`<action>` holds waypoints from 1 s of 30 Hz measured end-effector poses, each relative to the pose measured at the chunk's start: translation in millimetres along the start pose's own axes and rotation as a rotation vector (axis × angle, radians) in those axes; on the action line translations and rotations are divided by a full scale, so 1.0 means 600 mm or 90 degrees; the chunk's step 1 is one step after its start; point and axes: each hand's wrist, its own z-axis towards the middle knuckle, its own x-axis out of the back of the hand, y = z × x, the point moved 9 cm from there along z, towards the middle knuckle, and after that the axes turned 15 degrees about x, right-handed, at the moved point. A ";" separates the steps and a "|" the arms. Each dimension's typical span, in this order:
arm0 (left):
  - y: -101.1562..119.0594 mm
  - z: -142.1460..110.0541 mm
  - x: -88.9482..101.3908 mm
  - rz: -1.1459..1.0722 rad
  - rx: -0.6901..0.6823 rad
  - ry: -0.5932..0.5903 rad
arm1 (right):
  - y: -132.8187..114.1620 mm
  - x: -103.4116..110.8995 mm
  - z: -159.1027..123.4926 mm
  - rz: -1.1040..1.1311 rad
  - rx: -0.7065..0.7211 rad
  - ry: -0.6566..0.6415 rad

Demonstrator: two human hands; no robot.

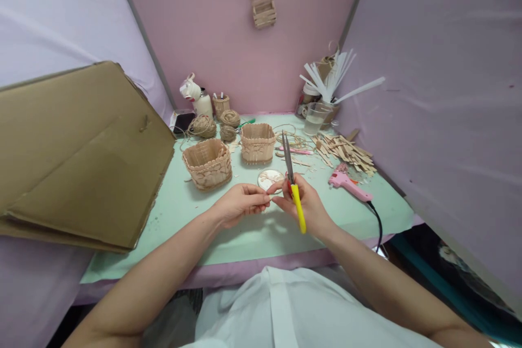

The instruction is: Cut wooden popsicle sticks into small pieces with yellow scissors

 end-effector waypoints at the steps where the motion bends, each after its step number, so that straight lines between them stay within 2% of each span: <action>1: -0.001 0.000 -0.001 -0.001 0.003 -0.005 | 0.000 0.000 -0.001 0.003 0.003 0.002; 9: -0.006 0.002 -0.002 -0.056 0.024 -0.020 | 0.009 0.000 -0.006 -0.018 0.019 0.045; 15: 0.000 0.004 0.011 -0.069 -0.020 0.027 | 0.021 0.009 -0.006 -0.104 0.012 0.060; 17: 0.009 0.001 0.020 -0.077 -0.066 0.055 | 0.023 0.016 -0.005 -0.182 0.005 0.032; 21: 0.031 -0.010 0.037 -0.111 -0.169 0.107 | 0.024 0.024 -0.009 -0.404 -0.027 -0.075; 24: 0.037 -0.016 0.047 -0.148 -0.204 0.136 | 0.020 0.026 -0.014 -0.530 -0.045 -0.124; 30: 0.042 -0.023 0.061 -0.129 -0.248 0.190 | 0.005 0.022 -0.012 -0.620 -0.035 -0.143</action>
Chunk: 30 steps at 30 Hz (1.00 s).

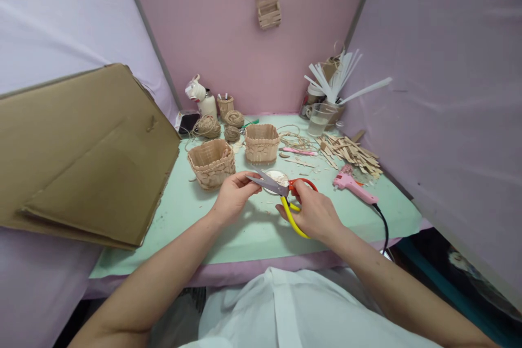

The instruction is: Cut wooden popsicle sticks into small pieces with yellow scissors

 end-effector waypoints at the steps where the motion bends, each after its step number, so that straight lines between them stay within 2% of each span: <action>1: 0.001 0.000 0.001 0.007 -0.009 0.002 | 0.000 0.001 0.000 -0.004 0.000 0.000; 24: 0.001 0.000 -0.003 0.036 -0.034 -0.015 | -0.002 -0.002 -0.004 -0.006 0.002 -0.026; 30: 0.006 0.001 0.002 0.107 -0.052 0.009 | 0.000 0.000 -0.005 -0.043 0.000 -0.043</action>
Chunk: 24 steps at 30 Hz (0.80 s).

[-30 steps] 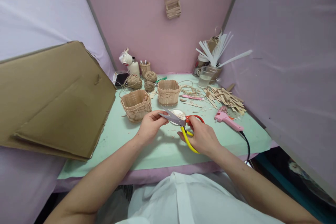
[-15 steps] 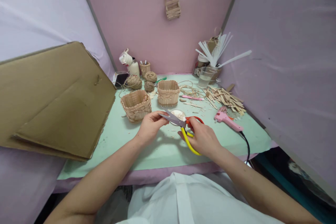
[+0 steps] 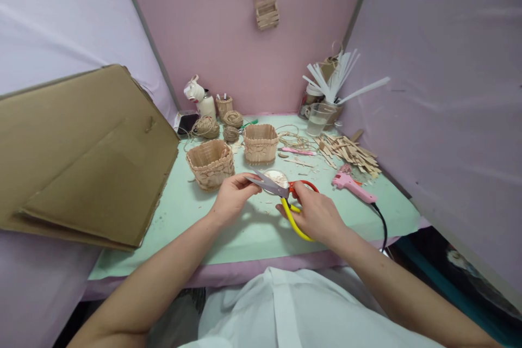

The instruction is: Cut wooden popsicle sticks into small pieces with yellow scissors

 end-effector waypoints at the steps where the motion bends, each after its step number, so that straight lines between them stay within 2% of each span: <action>1: 0.001 0.000 0.001 0.016 -0.002 0.004 | 0.000 0.000 0.000 -0.005 0.001 -0.002; 8: 0.006 -0.005 -0.007 0.070 0.015 -0.006 | 0.013 -0.003 -0.004 0.016 -0.002 0.005; 10: -0.001 -0.003 -0.011 0.053 0.048 -0.015 | 0.016 -0.009 -0.002 0.117 0.008 0.003; 14: -0.023 0.001 -0.020 -0.019 0.146 -0.054 | 0.020 -0.018 0.004 0.433 -0.016 0.009; 18: -0.039 0.002 -0.021 -0.047 0.216 -0.065 | 0.036 -0.008 0.007 0.557 -0.086 0.092; 24: -0.044 0.002 -0.021 -0.044 0.238 -0.067 | 0.071 -0.004 0.007 0.522 -0.111 0.206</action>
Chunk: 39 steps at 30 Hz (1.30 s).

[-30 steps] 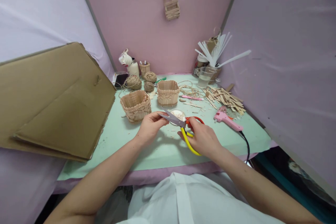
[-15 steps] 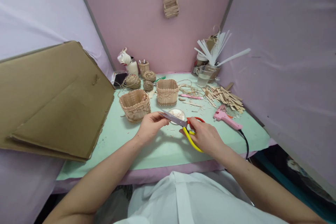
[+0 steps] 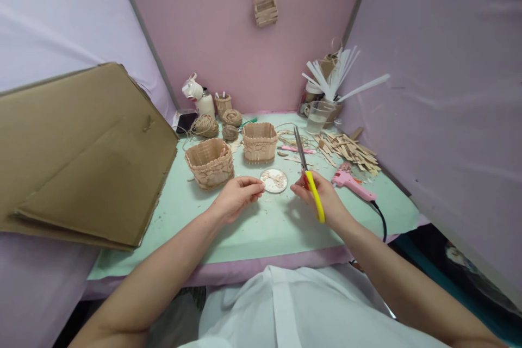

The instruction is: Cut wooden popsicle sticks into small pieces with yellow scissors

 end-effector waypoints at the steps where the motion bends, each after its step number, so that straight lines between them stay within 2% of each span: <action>1: 0.001 -0.001 0.000 0.007 -0.005 0.003 | 0.002 0.006 0.002 -0.009 0.012 0.018; 6: 0.012 -0.009 -0.013 0.087 -0.044 -0.006 | 0.008 0.037 0.015 -0.021 0.059 0.113; 10: 0.015 -0.008 -0.017 0.099 -0.048 -0.005 | 0.010 0.056 0.033 -0.003 0.069 0.186; 14: 0.021 -0.007 -0.012 0.098 -0.045 0.012 | 0.000 0.060 0.069 0.035 0.102 0.201; 17: 0.041 -0.019 -0.011 0.143 -0.068 0.030 | -0.008 0.064 0.098 0.062 0.154 0.222; 21: 0.087 -0.037 -0.014 0.313 -0.151 0.114 | -0.006 0.072 0.121 0.074 0.204 0.262; 25: 0.123 -0.034 -0.035 0.480 -0.291 0.197 | 0.003 0.082 0.119 0.048 0.214 0.284; 28: 0.117 -0.007 -0.053 0.595 -0.328 0.225 | 0.009 0.088 0.112 0.040 0.213 0.277; 32: 0.097 0.024 -0.058 0.679 -0.331 0.254 | 0.014 0.095 0.106 0.024 0.210 0.281; 36: 0.083 0.035 -0.049 0.693 -0.315 0.245 | 0.014 0.092 0.104 0.034 0.213 0.287; 39: 0.083 0.029 -0.043 0.654 -0.344 0.245 | 0.014 0.088 0.103 0.039 0.204 0.286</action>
